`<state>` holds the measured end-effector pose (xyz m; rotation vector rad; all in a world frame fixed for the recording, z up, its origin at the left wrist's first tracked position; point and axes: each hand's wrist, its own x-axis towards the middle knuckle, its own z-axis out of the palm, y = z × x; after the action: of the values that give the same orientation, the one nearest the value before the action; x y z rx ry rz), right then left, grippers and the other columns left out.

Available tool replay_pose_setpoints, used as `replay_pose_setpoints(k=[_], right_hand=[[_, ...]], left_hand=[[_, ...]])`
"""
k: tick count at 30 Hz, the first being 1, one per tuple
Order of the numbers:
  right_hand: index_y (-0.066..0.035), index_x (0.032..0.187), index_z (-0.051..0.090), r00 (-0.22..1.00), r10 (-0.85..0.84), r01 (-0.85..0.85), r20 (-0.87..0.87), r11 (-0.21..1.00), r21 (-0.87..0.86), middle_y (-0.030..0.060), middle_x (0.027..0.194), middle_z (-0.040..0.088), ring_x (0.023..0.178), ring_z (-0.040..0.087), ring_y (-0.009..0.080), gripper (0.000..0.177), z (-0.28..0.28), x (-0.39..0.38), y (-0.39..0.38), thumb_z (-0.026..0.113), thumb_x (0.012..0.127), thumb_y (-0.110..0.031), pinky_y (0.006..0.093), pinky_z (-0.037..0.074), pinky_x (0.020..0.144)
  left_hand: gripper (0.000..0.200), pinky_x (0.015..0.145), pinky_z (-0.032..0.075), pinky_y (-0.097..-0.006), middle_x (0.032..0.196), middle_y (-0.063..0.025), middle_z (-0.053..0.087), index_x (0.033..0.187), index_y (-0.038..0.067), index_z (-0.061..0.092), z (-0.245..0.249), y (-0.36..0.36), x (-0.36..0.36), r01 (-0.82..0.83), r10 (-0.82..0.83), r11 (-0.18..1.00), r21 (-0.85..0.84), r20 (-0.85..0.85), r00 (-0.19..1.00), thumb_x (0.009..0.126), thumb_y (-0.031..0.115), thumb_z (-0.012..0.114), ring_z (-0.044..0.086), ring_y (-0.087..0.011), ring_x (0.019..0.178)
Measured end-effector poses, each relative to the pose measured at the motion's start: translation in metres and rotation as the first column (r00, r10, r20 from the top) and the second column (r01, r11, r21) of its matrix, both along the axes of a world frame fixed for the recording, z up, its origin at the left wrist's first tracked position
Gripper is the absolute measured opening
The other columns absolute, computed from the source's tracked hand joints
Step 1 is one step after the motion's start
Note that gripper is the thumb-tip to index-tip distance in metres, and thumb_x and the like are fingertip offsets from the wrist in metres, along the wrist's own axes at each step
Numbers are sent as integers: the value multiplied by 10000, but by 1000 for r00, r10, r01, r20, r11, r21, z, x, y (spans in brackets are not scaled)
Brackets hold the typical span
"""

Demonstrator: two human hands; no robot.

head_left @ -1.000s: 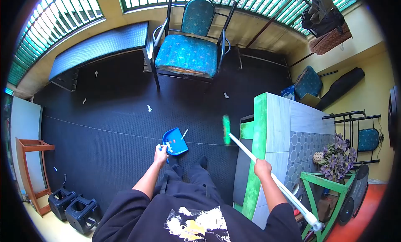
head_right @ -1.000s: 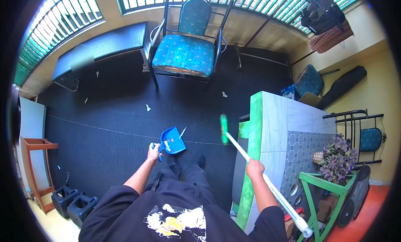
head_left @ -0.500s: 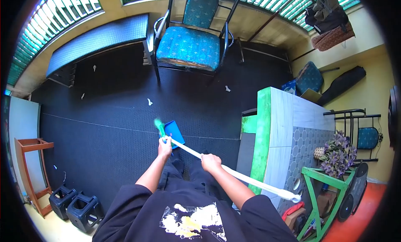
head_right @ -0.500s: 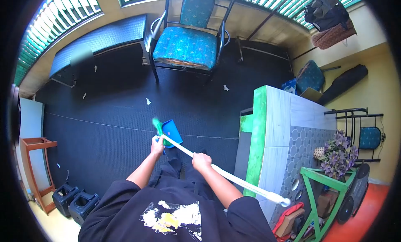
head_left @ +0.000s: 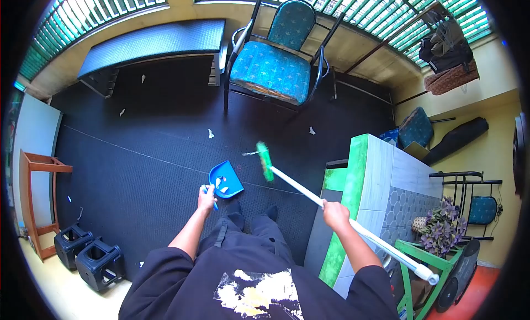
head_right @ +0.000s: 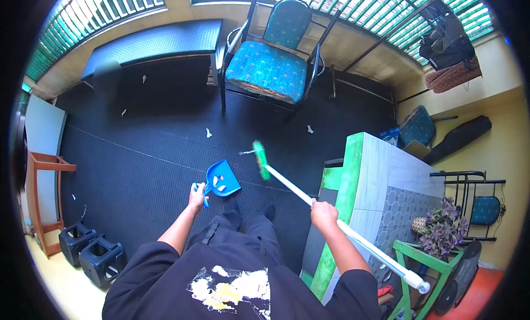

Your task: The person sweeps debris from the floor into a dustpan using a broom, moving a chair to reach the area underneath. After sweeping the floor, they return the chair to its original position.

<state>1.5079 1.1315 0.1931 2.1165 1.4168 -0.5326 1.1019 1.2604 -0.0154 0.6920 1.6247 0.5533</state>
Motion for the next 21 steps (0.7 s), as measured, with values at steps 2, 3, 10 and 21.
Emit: replay_pose_setpoints(k=[2, 3, 10, 21], right_hand=[[-184, 1173, 628, 996, -74, 76, 46, 996, -36, 135, 852, 688, 820, 677, 323, 289, -3, 16, -11, 507, 920, -255, 460, 534, 670], [-180, 1159, 635, 991, -113, 116, 72, 992, -43, 139, 867, 689, 830, 676, 321, 282, -7, 25, -16, 504, 923, -260, 457, 534, 673], [-122, 1102, 661, 940, -287, 307, 183, 947, -90, 149, 912, 696, 876, 683, 313, 272, -62, 67, -51, 491, 918, -227, 439, 550, 708], [-89, 904, 704, 987, -120, 117, -111, 993, -32, 120, 847, 705, 756, 707, 284, 358, -120, -111, -24, 409, 976, -278, 430, 555, 612]], left_hand=[[322, 617, 521, -327, 985, -57, 552, 1046, 96, 506, 13, 4, 2, 80, -80, 995, -60, 3, 997, 914, 381, 580, 560, -165, 867], [322, 617, 521, -327, 985, -57, 552, 1046, 96, 506, 15, 6, 4, 86, -86, 994, -64, 5, 996, 914, 381, 580, 560, -165, 867], [391, 551, 458, -290, 812, -60, 546, 1017, 71, 482, 21, 21, 19, 164, -169, 984, -71, -63, 984, 891, 419, 607, 528, -129, 598], [357, 585, 495, -316, 946, -66, 538, 1026, 95, 459, -16, 16, 23, 161, -161, 987, -19, 7, 987, 903, 400, 595, 539, -164, 737]])
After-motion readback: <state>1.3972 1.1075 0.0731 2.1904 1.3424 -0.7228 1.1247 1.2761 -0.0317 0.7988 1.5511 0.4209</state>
